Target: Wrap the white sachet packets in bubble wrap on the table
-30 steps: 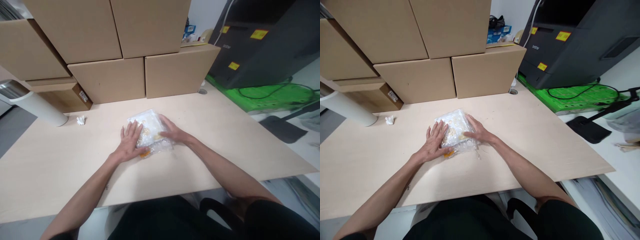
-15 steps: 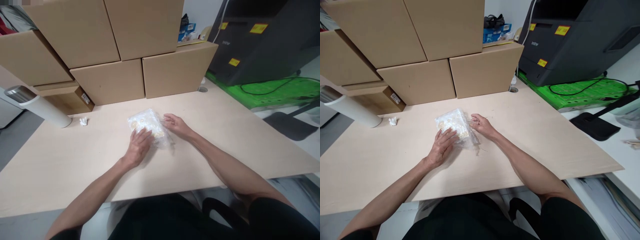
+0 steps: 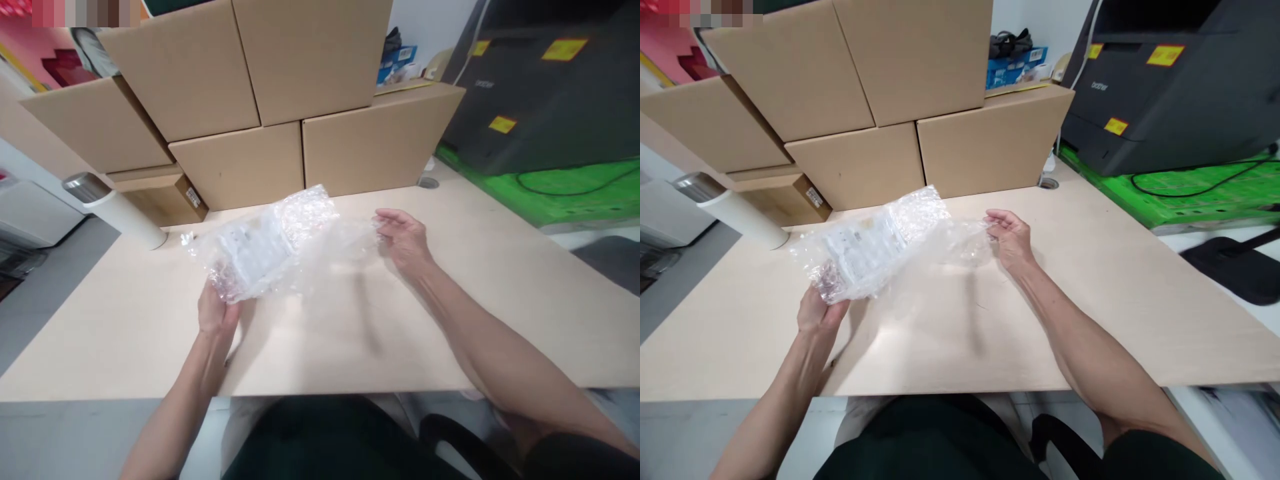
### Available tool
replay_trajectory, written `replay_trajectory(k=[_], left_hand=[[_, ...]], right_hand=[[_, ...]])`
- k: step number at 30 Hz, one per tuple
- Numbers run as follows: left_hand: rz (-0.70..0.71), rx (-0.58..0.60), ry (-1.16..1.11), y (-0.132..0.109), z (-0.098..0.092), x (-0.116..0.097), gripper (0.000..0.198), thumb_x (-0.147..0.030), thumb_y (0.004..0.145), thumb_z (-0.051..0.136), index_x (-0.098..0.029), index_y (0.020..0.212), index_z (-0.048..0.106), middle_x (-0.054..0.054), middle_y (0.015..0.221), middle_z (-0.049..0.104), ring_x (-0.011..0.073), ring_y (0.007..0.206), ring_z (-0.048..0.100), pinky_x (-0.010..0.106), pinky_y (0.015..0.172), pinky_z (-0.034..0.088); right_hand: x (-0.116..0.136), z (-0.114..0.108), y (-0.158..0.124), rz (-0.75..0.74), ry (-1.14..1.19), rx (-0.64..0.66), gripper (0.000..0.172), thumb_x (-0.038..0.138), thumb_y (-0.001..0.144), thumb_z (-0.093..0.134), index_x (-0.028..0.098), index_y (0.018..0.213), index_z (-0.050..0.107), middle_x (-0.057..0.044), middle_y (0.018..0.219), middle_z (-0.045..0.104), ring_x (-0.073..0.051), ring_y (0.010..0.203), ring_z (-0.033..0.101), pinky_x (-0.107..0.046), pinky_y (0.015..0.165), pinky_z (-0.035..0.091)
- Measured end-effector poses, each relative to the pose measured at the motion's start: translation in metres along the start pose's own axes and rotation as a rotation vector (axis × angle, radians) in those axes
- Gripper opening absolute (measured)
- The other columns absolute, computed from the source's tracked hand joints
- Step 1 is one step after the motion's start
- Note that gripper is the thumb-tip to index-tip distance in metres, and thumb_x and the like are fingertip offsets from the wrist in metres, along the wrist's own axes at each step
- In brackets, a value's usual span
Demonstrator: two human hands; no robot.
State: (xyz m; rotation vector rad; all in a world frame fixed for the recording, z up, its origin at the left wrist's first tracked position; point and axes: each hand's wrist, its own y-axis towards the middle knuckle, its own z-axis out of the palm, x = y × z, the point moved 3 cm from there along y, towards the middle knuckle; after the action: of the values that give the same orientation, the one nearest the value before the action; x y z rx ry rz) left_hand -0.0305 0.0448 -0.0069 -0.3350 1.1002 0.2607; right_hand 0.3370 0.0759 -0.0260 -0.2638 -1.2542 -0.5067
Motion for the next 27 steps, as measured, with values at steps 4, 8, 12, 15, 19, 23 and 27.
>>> replay_trajectory(k=[4, 8, 12, 15, 19, 23, 27], left_hand=[[-0.06, 0.002, 0.155, -0.002, -0.036, 0.015, 0.041, -0.011, 0.064, 0.069, -0.025, 0.101, 0.057, 0.003, 0.102, 0.066, 0.0188, 0.093, 0.068, 0.028, 0.076, 0.058], [0.254, 0.008, 0.565, -0.013, -0.052, 0.007, 0.099, -0.017, 0.065, 0.075, -0.037, 0.146, 0.021, 0.012, 0.153, 0.033, 0.0267, 0.127, 0.054, 0.042, 0.097, 0.052], [0.772, 0.095, 1.116, -0.026, -0.039, -0.011, 0.079, -0.022, 0.07, 0.075, -0.027, 0.142, 0.044, 0.011, 0.163, 0.016, 0.0383, 0.15, 0.015, 0.058, 0.118, 0.019], [0.882, 0.221, 1.199, -0.027, -0.031, -0.016, 0.022, -0.025, 0.079, 0.068, -0.024, 0.101, 0.07, 0.009, 0.134, 0.06, 0.0363, 0.139, 0.04, 0.059, 0.117, 0.021], [0.58, 0.052, 0.714, -0.012, -0.044, -0.029, 0.021, -0.037, 0.086, 0.063, -0.018, 0.093, 0.065, 0.007, 0.094, 0.071, 0.0215, 0.083, 0.071, 0.042, 0.084, 0.055], [0.335, -0.161, 0.328, 0.002, -0.077, -0.041, 0.047, -0.031, 0.068, 0.077, -0.019, 0.107, 0.053, -0.001, 0.082, 0.065, 0.0149, 0.064, 0.068, 0.033, 0.07, 0.057], [0.188, -0.174, 0.58, -0.005, -0.115, -0.041, 0.074, -0.029, 0.064, 0.079, -0.022, 0.129, 0.043, 0.001, 0.091, 0.063, 0.0144, 0.065, 0.064, 0.032, 0.066, 0.055]], right_hand=[[-0.005, -0.014, 0.015, 0.049, 0.015, -0.137, 0.026, 0.006, 0.056, 0.065, 0.021, 0.077, 0.069, 0.001, 0.075, 0.067, -0.01, 0.064, 0.057, -0.021, 0.055, 0.046], [-0.012, -0.022, 0.022, 0.128, 0.015, -0.22, 0.018, 0.007, 0.064, 0.07, 0.021, 0.075, 0.065, 0.001, 0.074, 0.064, -0.009, 0.062, 0.056, -0.019, 0.053, 0.047], [-0.017, -0.022, 0.021, 0.259, 0.054, -0.191, 0.015, 0.032, 0.079, 0.069, 0.023, 0.077, 0.057, 0.001, 0.073, 0.061, -0.012, 0.063, 0.057, -0.023, 0.052, 0.05], [-0.017, -0.014, 0.013, 0.426, 0.109, -0.065, 0.038, 0.063, 0.087, 0.05, 0.026, 0.086, 0.054, -0.004, 0.083, 0.064, -0.02, 0.076, 0.064, -0.034, 0.06, 0.056], [-0.009, 0.001, -0.003, 0.427, 0.089, 0.1, 0.033, 0.051, 0.075, 0.071, 0.025, 0.089, 0.055, -0.003, 0.086, 0.064, -0.019, 0.073, 0.063, -0.032, 0.059, 0.054], [-0.003, 0.004, -0.008, 0.356, 0.0, 0.025, 0.041, 0.01, 0.053, 0.077, 0.022, 0.087, 0.056, -0.002, 0.076, 0.066, -0.012, 0.057, 0.055, -0.02, 0.046, 0.042], [-0.003, -0.011, 0.007, 0.233, -0.104, -0.115, 0.047, 0.008, 0.056, 0.073, 0.021, 0.098, 0.056, 0.0, 0.074, 0.064, -0.011, 0.055, 0.054, -0.022, 0.049, 0.042]])
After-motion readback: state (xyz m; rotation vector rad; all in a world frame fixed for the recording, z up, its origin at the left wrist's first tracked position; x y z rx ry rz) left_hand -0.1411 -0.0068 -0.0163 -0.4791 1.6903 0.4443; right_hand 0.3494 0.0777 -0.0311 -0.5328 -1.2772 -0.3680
